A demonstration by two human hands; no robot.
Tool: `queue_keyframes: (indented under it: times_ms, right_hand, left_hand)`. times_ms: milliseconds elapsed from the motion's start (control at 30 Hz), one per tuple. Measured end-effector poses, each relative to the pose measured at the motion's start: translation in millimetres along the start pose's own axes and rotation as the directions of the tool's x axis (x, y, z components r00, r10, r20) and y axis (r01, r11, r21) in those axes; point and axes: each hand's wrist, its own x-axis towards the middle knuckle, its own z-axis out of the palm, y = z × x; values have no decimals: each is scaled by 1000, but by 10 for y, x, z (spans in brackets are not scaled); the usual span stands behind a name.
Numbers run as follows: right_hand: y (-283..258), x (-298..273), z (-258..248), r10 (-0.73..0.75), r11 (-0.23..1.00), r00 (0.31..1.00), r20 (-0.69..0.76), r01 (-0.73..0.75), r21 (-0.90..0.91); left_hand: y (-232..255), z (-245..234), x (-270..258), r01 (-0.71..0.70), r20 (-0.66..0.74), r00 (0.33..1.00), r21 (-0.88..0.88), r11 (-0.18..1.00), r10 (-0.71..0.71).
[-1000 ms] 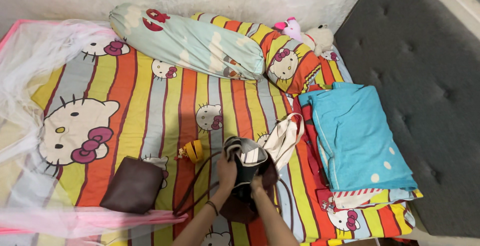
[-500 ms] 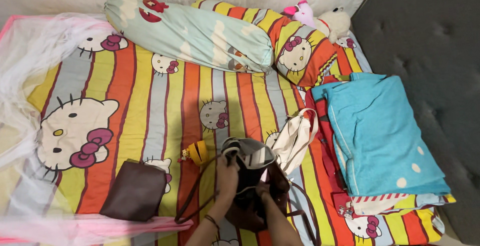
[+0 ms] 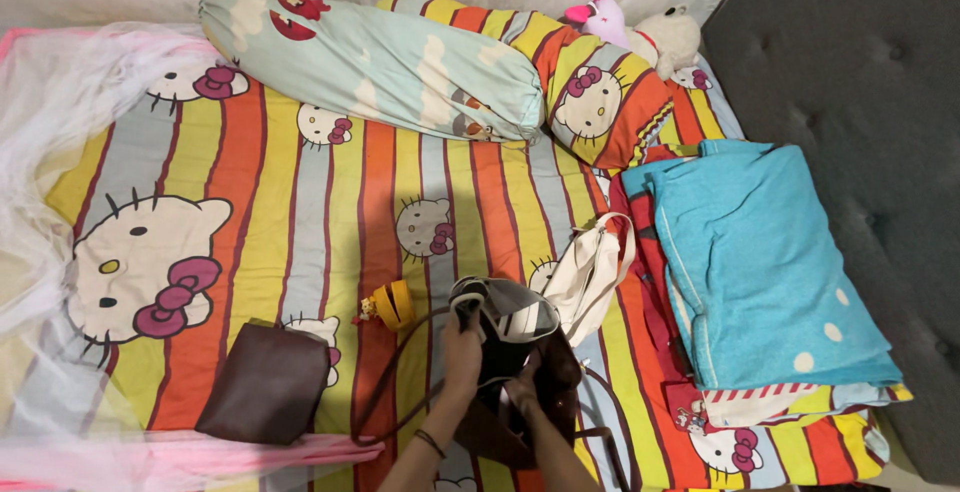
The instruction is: The person packs a small black pouch with a hairbrush and a card, then places it into a larger bag on the bed. They then pack several books and notebooks into a striped tote bag at a vanity table, and finally place small items into a brown handbag on a chair.
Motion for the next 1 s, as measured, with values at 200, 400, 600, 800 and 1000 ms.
queue_keyframes:
  times_ms: [200,400,600,800,1000]
  right_hand:
    - [35,-96,-63,-8,998,1000,11,8,-57]
    - [-76,-235,-55,-65,991,998,-1,64,-117]
    - [-255,-339,-463,-148,968,986,-74,129,-214]
    - [-613,-569,-1502,-578,721,816,-1,510,-469]
    - [-376,-816,-1146,-733,657,588,-342,742,-131]
  left_hand:
    - [-10,-2,-6,10,19,1000,-32,999,-10]
    - [-38,74,-3,14,29,1000,-108,994,-11]
    - [-127,157,36,206,182,972,-376,903,-146]
    - [-215,303,67,500,387,866,-694,518,-317]
    - [-184,425,240,542,460,840,-742,395,-289]
